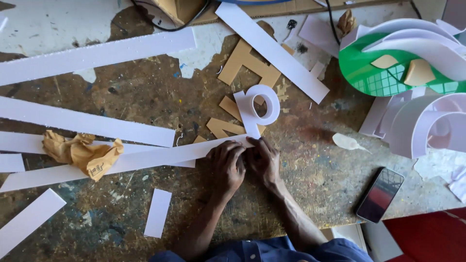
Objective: The person assembles a white foam letter 'Q' by applying glue from a bottle to the edges of a foam strip and attaching it to a foam ring. The person presses the glued edges to secure the bond.
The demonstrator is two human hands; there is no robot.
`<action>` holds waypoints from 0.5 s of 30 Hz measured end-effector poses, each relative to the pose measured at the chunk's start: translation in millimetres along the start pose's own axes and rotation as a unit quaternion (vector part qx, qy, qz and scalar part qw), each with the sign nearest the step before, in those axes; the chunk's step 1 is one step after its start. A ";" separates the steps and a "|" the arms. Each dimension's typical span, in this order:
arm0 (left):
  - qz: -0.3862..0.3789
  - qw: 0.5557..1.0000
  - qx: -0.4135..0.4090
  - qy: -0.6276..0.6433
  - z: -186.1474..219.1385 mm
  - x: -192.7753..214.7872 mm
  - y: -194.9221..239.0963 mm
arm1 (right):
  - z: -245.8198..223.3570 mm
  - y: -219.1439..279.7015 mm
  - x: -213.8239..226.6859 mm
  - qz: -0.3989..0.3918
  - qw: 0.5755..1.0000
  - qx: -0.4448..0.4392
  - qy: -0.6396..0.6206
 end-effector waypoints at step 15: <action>0.088 0.991 -0.079 -0.061 -2.4 -30.7 13.0 | -11.6 -23.3 33.3 0.051 0.979 0.130 0.148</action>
Point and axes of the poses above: each hand's wrist, its own y-axis away from the middle knuckle, its own x-axis out of the back of the hand, z = x × y, the point moved 1 cm from there along -y, towards the middle knuckle, and after that the axes turned 3 degrees about x, right-handed, at the moved point
